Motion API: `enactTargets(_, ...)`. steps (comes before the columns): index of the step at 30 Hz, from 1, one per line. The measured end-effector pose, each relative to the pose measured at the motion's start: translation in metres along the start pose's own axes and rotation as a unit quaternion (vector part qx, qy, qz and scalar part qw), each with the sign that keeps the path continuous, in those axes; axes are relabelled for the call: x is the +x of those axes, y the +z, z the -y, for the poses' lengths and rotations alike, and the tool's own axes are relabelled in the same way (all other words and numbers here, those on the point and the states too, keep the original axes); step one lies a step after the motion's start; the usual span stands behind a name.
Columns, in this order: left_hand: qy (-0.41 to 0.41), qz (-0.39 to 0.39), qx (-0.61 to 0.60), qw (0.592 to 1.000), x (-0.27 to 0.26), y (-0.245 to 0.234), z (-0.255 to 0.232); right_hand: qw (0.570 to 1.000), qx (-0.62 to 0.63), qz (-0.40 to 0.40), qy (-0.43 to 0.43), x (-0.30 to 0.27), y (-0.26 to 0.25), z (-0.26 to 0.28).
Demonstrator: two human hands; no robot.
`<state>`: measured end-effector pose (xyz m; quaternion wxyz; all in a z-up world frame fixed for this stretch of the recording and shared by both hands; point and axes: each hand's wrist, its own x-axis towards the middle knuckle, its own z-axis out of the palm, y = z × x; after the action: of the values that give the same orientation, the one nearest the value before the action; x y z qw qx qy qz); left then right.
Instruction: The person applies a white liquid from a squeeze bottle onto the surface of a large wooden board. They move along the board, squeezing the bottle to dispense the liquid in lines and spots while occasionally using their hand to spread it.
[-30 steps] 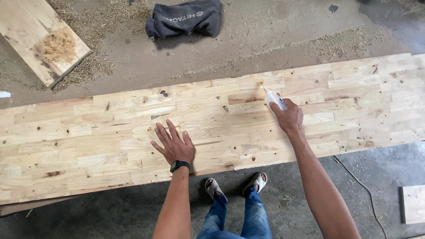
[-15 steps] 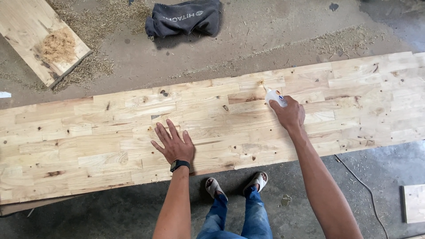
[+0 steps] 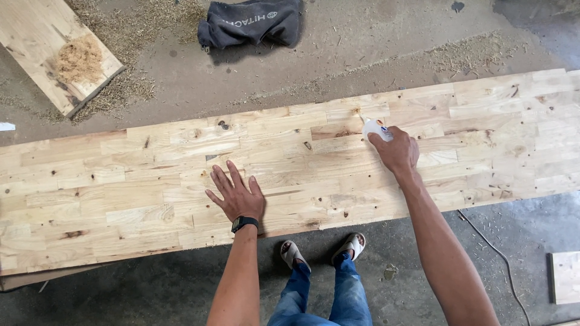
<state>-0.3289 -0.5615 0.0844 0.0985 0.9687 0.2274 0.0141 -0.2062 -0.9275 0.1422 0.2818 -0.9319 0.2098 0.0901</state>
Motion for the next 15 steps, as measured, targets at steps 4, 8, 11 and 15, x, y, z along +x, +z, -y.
enactTargets(4,0.001,0.0,-0.003,1.0,0.0,0.002,0.001,1.0,-0.024,-0.001,-0.009,0.0,-0.006,0.006)
enactTargets(8,-0.007,-0.008,0.01,1.0,0.001,0.005,0.002,0.999,-0.029,0.032,-0.021,0.003,-0.004,-0.002)
enactTargets(11,0.0,-0.02,0.045,0.999,0.001,-0.001,-0.002,0.999,-0.012,0.021,-0.038,0.015,0.015,-0.038)
enactTargets(15,-0.009,-0.042,0.035,0.998,0.001,0.005,0.002,0.982,0.186,0.027,-0.034,0.031,0.055,-0.1)
